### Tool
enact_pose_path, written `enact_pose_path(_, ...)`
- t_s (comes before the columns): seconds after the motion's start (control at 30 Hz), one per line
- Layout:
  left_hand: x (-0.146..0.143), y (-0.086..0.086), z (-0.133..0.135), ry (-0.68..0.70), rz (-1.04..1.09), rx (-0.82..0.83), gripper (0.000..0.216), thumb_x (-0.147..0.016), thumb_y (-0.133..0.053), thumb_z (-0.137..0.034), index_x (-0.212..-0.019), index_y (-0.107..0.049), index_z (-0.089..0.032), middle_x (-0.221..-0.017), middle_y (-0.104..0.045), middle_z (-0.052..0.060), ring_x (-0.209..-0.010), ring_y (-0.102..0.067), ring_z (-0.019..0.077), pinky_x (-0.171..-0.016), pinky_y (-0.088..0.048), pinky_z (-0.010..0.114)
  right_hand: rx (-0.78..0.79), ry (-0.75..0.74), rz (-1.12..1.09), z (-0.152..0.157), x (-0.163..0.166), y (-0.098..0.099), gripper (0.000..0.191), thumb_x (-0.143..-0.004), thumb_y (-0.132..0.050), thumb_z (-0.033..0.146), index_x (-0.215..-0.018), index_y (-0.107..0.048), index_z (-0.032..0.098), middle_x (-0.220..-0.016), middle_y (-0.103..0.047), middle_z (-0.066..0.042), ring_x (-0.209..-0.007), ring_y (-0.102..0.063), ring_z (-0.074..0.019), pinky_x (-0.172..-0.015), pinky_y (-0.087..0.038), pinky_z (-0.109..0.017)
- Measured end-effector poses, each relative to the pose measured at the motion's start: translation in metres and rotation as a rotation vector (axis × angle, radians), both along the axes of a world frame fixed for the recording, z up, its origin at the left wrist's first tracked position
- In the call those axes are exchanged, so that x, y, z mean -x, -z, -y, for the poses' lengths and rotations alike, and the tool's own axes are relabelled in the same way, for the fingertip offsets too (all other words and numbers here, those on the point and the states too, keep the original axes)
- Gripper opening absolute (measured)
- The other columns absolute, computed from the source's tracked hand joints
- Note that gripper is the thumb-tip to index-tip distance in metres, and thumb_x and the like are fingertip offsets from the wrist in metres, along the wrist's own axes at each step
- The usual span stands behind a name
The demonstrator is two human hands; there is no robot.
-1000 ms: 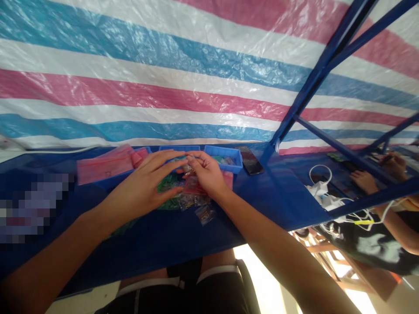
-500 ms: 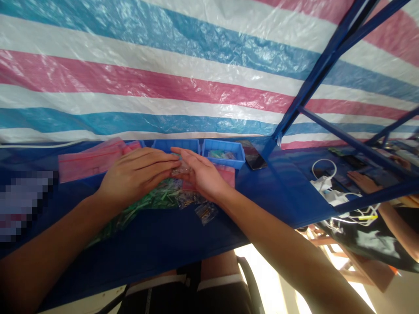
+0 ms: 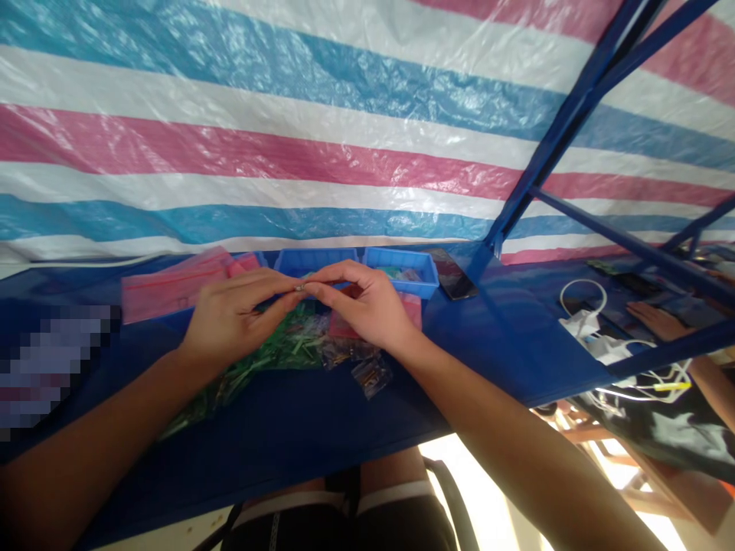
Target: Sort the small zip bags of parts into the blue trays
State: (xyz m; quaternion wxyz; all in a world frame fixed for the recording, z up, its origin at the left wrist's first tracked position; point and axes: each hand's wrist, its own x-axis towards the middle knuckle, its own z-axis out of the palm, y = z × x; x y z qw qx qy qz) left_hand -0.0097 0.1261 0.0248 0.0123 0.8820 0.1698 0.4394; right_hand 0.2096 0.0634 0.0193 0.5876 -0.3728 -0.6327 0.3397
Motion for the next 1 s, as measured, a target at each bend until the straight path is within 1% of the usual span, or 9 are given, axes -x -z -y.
enact_pose_path(0.17,0.002,0.005,-0.004,-0.028,-0.104,-0.126,0.016,-0.102,-0.073,-0.033,-0.109,-0.078,-0.02,-0.097,-0.082,0.005,-0.087,-0.077,0.0204,-0.086,-0.062,0.034,0.001,0.068,0.072,0.001,0.002,0.002,0.025,-0.097,-0.079,0.048,-0.099,-0.079,0.023,-0.095,-0.078,-0.004,-0.086,-0.072,-0.0199,-0.078,-0.057,-0.033)
enact_pose_path(0.23,0.003,0.004,-0.003,-0.081,-0.128,-0.16,0.03,-0.1,-0.076,-0.039,-0.123,-0.075,-0.021,-0.112,-0.082,0.008,-0.1,-0.078,0.0248,-0.095,-0.063,0.039,0.029,0.055,0.035,0.001,0.003,0.003,0.027,-0.097,-0.078,0.049,-0.099,-0.076,0.022,-0.089,-0.076,-0.002,-0.079,-0.069,-0.018,-0.073,-0.055,-0.031)
enact_pose_path(0.33,0.004,0.002,0.0,-0.104,-0.179,-0.135,0.07,-0.096,-0.079,-0.05,-0.156,-0.055,-0.023,-0.148,-0.069,0.015,-0.131,-0.07,0.0334,-0.111,-0.059,0.049,0.089,0.025,-0.068,-0.001,0.003,0.004,0.033,-0.091,-0.083,0.052,-0.103,-0.071,0.023,-0.082,-0.074,0.0,-0.072,-0.067,-0.0165,-0.07,-0.054,-0.03)
enact_pose_path(0.4,0.003,0.001,0.0,-0.049,-0.243,-0.148,0.073,-0.097,-0.078,-0.047,-0.161,-0.049,-0.027,-0.158,-0.061,0.015,-0.14,-0.065,0.0345,-0.115,-0.057,0.051,0.14,-0.012,-0.139,-0.002,0.001,0.004,0.041,-0.086,-0.087,0.055,-0.106,-0.068,0.024,-0.079,-0.073,0.002,-0.067,-0.065,-0.0156,-0.066,-0.054,-0.029)
enact_pose_path(0.5,0.003,0.001,0.0,0.022,-0.235,-0.223,0.051,-0.102,-0.072,-0.03,-0.152,-0.06,-0.03,-0.15,-0.068,0.011,-0.135,-0.069,0.0289,-0.112,-0.059,0.046,0.22,-0.099,-0.205,-0.003,-0.002,0.005,0.048,-0.082,-0.089,0.058,-0.107,-0.068,0.023,-0.079,-0.074,0.002,-0.063,-0.065,-0.0146,-0.058,-0.051,-0.027)
enact_pose_path(0.6,0.004,-0.001,0.0,0.067,-0.158,-0.256,0.038,-0.103,-0.069,-0.02,-0.14,-0.068,-0.027,-0.139,-0.075,0.009,-0.125,-0.074,0.0237,-0.108,-0.061,0.04,0.261,-0.131,-0.238,-0.003,-0.002,0.006,0.044,-0.082,-0.089,0.056,-0.103,-0.072,0.022,-0.079,-0.075,0.001,-0.063,-0.067,-0.0145,-0.055,-0.049,-0.025)
enact_pose_path(0.7,0.006,-0.003,0.003,0.064,-0.125,-0.261,0.027,-0.103,-0.07,-0.019,-0.129,-0.073,-0.024,-0.132,-0.078,0.008,-0.118,-0.076,0.0213,-0.103,-0.062,0.037,0.288,-0.12,-0.251,-0.003,0.0,0.005,0.04,-0.085,-0.087,0.057,-0.099,-0.076,0.021,-0.075,-0.073,0.0,-0.064,-0.068,-0.0155,-0.053,-0.048,-0.025)
enact_pose_path(0.87,0.009,-0.002,0.006,-0.044,-0.082,-0.238,0.019,-0.105,-0.069,-0.025,-0.123,-0.076,-0.023,-0.116,-0.083,0.005,-0.104,-0.079,0.0188,-0.096,-0.063,0.031,0.327,-0.115,-0.225,-0.002,-0.001,-0.001,0.051,-0.091,-0.074,0.071,-0.099,-0.08,0.021,-0.089,-0.078,-0.005,-0.069,-0.07,-0.0164,-0.052,-0.047,-0.025)
enact_pose_path(1.0,0.011,0.002,0.008,-0.138,-0.042,-0.214,0.032,-0.105,-0.07,-0.03,-0.136,-0.071,-0.023,-0.112,-0.083,0.005,-0.096,-0.081,0.0197,-0.096,-0.063,0.031,0.263,-0.13,-0.128,0.002,0.0,-0.004,0.044,-0.085,-0.085,0.064,-0.099,-0.08,0.022,-0.089,-0.078,-0.003,-0.069,-0.067,-0.015,-0.057,-0.049,-0.025)
